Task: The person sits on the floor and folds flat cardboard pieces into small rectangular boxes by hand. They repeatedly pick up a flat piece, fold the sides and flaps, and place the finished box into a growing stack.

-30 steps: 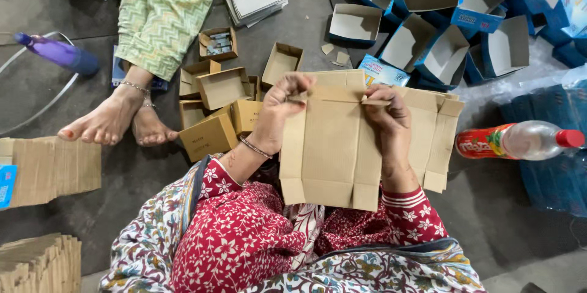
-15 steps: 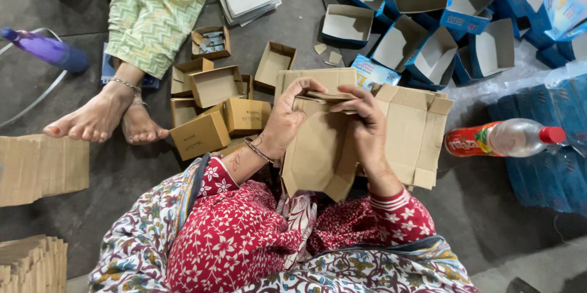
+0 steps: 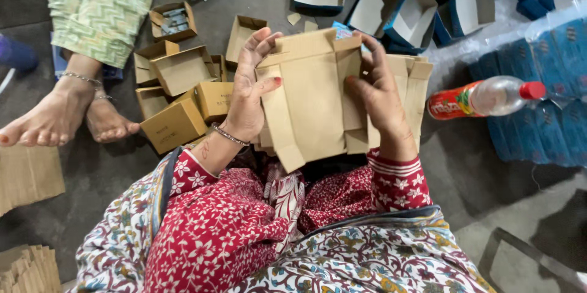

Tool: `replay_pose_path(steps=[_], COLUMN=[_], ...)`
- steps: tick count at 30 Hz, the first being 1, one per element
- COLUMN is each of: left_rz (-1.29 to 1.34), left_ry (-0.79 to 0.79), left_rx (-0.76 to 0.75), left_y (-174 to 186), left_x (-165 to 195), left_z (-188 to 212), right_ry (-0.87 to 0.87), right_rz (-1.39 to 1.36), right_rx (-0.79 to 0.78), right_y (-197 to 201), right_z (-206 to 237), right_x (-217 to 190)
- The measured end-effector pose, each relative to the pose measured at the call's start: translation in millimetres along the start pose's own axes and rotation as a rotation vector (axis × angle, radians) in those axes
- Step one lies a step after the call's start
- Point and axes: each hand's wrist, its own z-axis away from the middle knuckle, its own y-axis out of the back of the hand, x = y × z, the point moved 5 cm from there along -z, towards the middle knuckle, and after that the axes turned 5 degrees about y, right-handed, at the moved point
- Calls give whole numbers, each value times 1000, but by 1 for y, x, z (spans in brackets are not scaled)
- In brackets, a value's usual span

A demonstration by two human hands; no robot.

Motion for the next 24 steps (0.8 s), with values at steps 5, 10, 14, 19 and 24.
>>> replay_pose_path(steps=[5,10,14,19,24], left_rz=[-80,-69,-42,-262,-382], left_ry=[31,86,17,-125,-256], left_rx=[80,106,74,-115,-249], left_y=[17,25,20,-5,-29], left_x=[-18,-32,0,94,134], left_z=[-1,-1,-25,-92,-179], right_ry=[62,91,40,-61,-209], right_rz=[-46,-120,8,63,110], right_rx=[149,341,342,393,396], right_y=[68,147,185,190,181], right_z=[1,15,22,17,12], right_x=[10,18,30,40,55])
